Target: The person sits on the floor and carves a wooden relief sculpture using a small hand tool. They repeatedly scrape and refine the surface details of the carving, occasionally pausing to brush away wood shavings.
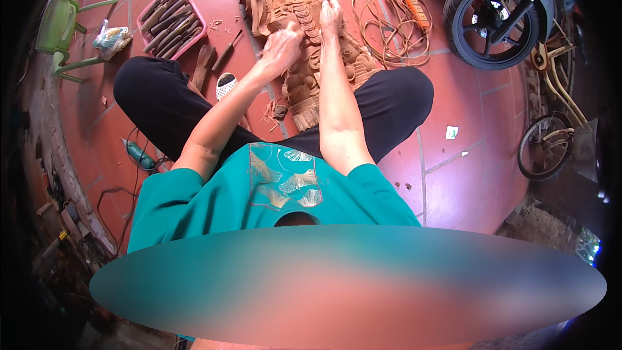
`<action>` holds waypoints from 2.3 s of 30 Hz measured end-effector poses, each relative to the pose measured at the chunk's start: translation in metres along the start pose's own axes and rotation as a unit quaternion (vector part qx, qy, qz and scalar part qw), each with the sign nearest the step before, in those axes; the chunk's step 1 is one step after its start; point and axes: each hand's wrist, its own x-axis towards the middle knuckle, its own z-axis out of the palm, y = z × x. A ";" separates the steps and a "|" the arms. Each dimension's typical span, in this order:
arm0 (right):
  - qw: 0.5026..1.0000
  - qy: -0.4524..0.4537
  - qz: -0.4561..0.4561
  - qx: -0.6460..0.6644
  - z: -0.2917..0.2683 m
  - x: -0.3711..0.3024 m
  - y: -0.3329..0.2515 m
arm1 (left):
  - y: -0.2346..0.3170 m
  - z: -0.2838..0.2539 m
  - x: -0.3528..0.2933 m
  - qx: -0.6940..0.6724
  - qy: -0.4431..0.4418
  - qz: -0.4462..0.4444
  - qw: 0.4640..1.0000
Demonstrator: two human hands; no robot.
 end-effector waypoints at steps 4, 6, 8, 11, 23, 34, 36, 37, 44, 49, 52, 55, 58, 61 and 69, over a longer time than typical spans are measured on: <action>1.000 -0.005 -0.013 0.018 -0.010 0.005 0.004 | -0.010 -0.004 0.007 -0.108 -0.051 -0.036 0.992; 0.997 0.004 -0.002 0.073 -0.015 0.006 -0.001 | -0.035 -0.002 0.014 -0.194 -0.039 -0.075 0.977; 0.982 0.013 0.052 0.181 -0.013 -0.002 -0.019 | -0.047 -0.002 0.014 -0.151 0.072 -0.091 0.982; 0.978 0.013 0.051 0.201 -0.015 -0.005 -0.028 | -0.026 0.003 0.012 -0.040 0.126 -0.084 0.988; 0.976 -0.011 0.096 0.197 -0.040 -0.009 -0.052 | -0.043 -0.010 0.031 -0.485 0.096 -0.179 0.850; 0.957 -0.141 0.176 0.182 -0.037 -0.039 -0.083 | 0.020 0.028 0.051 -0.714 0.134 -0.148 0.670; 0.957 -0.113 0.167 0.210 -0.049 -0.035 -0.074 | 0.031 0.024 0.053 -0.673 0.144 -0.121 0.715; 0.960 -0.085 0.155 0.218 -0.052 -0.033 -0.072 | 0.029 0.021 0.056 -0.645 0.160 -0.104 0.740; 0.963 -0.116 0.199 0.138 -0.065 -0.032 -0.092 | -0.063 0.045 0.088 -0.385 0.330 -0.164 0.846; 0.967 -0.141 0.208 0.038 -0.070 -0.016 -0.080 | -0.064 0.077 0.086 -0.232 0.320 -0.222 0.891; 0.977 -0.155 0.145 -0.036 -0.080 -0.003 -0.058 | -0.043 0.089 0.083 -0.141 0.331 -0.231 0.904; 0.974 -0.183 0.076 -0.111 -0.062 -0.001 -0.058 | -0.043 0.087 0.082 -0.153 0.336 -0.244 0.897; 0.960 -0.197 0.041 -0.197 -0.048 -0.001 -0.064 | -0.045 0.091 0.084 -0.121 0.351 -0.249 0.895; 0.953 -0.192 -0.007 -0.236 -0.036 -0.002 -0.070 | -0.042 0.090 0.084 -0.102 0.357 -0.246 0.895; 0.820 -0.223 -0.257 -0.459 -0.037 -0.020 -0.082 | -0.038 0.086 0.085 -0.087 0.356 -0.255 0.895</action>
